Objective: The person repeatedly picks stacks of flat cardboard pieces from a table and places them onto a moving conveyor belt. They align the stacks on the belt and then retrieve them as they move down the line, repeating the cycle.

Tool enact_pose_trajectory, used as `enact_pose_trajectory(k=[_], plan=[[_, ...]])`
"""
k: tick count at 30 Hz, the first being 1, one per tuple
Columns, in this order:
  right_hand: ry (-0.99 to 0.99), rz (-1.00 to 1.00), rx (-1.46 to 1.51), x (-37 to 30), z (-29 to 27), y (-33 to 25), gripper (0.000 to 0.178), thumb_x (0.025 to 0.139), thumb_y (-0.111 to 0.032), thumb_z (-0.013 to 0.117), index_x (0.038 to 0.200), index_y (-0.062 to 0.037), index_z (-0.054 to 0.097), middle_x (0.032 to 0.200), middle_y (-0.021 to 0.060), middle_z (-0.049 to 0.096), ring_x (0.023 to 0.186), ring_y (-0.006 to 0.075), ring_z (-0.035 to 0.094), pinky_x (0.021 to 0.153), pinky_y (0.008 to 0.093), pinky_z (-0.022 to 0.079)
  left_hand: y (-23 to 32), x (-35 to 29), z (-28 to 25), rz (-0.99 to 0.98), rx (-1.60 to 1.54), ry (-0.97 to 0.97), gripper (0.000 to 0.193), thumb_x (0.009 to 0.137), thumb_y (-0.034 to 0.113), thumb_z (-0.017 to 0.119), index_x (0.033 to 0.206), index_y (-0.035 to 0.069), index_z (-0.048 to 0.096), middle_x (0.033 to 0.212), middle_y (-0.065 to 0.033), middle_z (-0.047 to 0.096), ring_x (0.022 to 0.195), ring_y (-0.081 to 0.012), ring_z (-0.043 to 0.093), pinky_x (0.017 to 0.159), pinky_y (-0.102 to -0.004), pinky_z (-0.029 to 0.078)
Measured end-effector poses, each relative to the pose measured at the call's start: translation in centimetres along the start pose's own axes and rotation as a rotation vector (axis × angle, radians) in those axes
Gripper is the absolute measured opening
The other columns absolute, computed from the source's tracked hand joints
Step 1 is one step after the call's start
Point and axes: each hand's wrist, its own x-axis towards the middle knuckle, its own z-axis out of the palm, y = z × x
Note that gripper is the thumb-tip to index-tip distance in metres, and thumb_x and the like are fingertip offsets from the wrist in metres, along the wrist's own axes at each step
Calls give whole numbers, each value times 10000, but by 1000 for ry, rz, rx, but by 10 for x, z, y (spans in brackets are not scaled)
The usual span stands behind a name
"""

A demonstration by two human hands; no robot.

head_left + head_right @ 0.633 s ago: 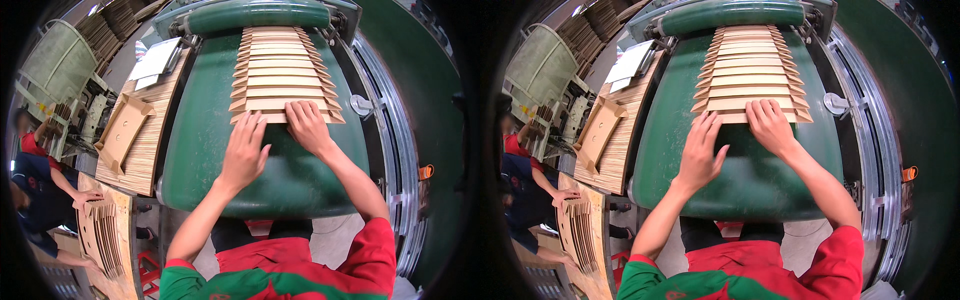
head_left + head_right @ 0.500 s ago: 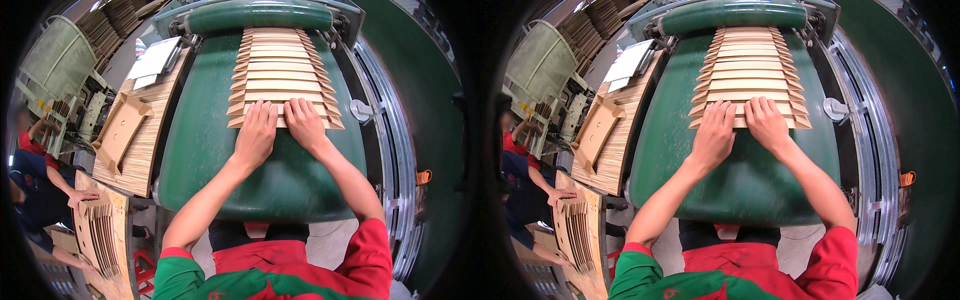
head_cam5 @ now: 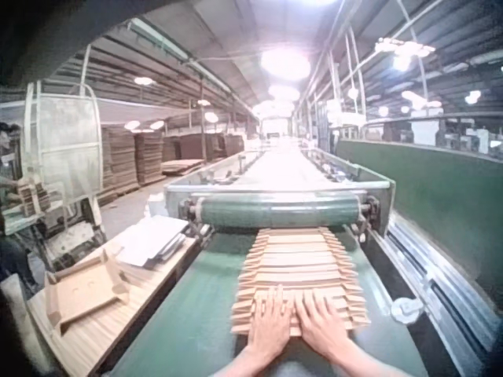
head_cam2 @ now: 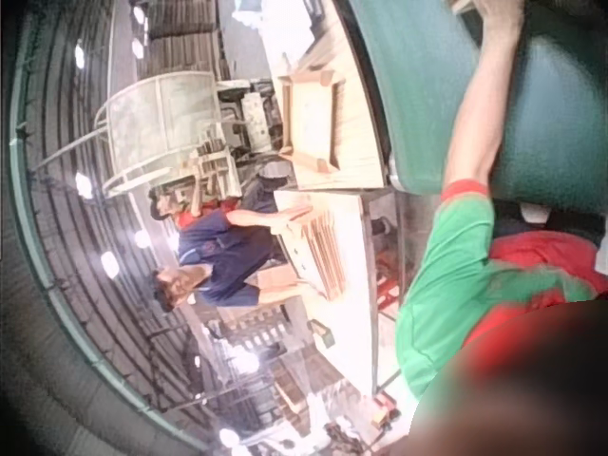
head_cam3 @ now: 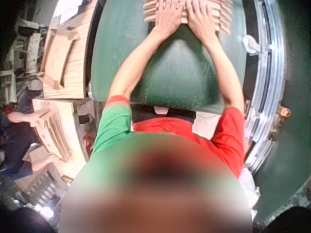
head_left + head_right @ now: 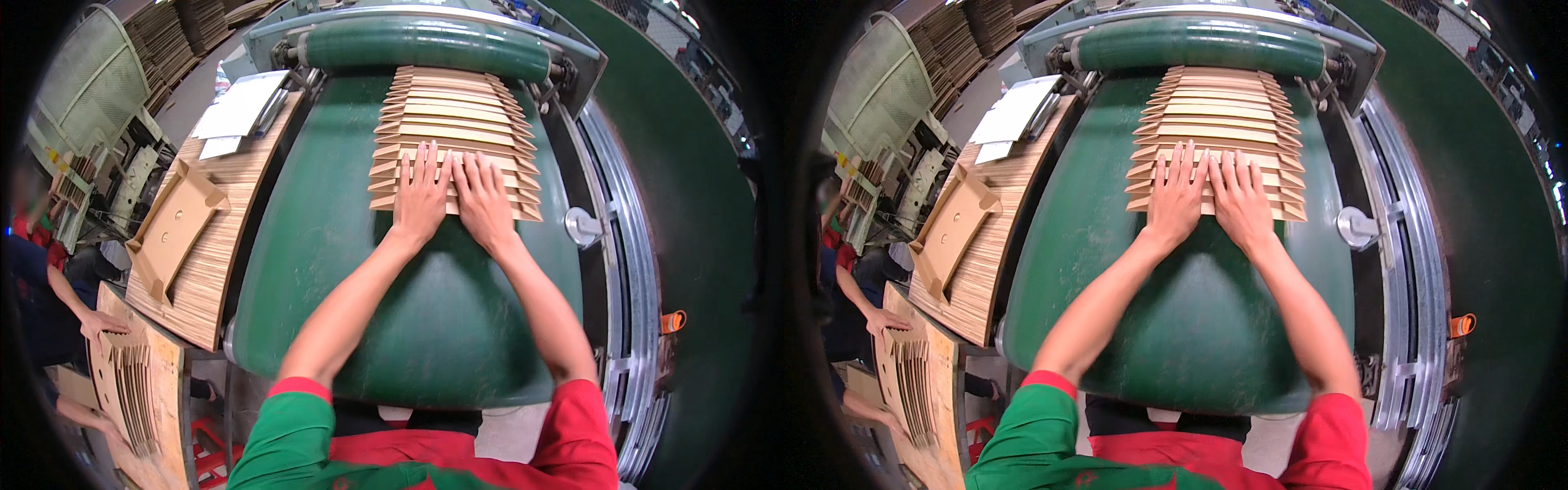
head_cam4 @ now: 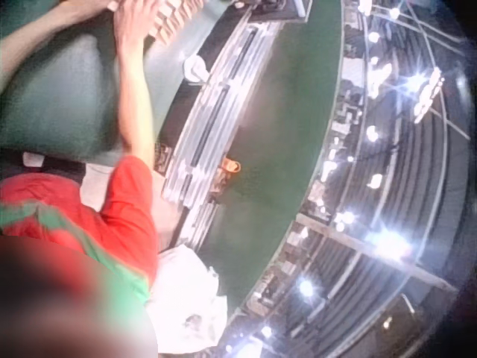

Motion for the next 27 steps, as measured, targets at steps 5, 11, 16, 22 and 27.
enact_pose_trajectory(k=[5, 11, 16, 22, 27], plan=[[70, 4, 129, 1, 38, 8, 581, 923, -136, 622, 1491, -45, 537, 1511, 162, 551, 1421, 347, 501, 1213, 502, 345, -20, 0, 33, 48, -83, -98, 784, 783, 18, 698, 1533, 25, 468, 1607, -220, 445, 1523, -391, 387, 1279, -539, 271], [173, 49, 275, -29, 8, 4, 705, 768, -20, 721, 1450, -26, 543, 1453, 152, 567, 1398, 346, 503, 1145, 492, 395, -27, -22, 23, 87, -153, 117, 670, 827, 20, 672, 1479, -10, 523, 1522, -193, 548, 1453, -364, 488, 1271, -506, 315], [264, -25, 217, -40, 1, 8, 580, 789, -109, 701, 1353, -6, 616, 1296, 132, 634, 1230, 302, 587, 1058, 462, 439, -28, -20, 21, 80, -162, 114, 639, 840, 44, 681, 1459, -21, 537, 1491, -175, 572, 1442, -350, 496, 1266, -500, 329], [184, -24, 204, -31, 16, 6, 353, 784, -63, 698, 1135, -35, 664, 1025, 105, 593, 1008, 301, 579, 894, 442, 462, -17, -20, 10, 59, -83, 77, 781, 798, 74, 748, 1517, -27, 458, 1548, -224, 488, 1488, -392, 422, 1265, -532, 309], [154, -37, 320, -29, 7, 2, 213, 716, -50, 705, 910, -58, 617, 934, 111, 536, 940, 314, 555, 852, 442, 460, -9, 1, -9, 98, -68, -87, 1012, 727, 141, 820, 1593, -43, 328, 1658, -269, 315, 1575, -417, 266, 1286, -580, 230]])
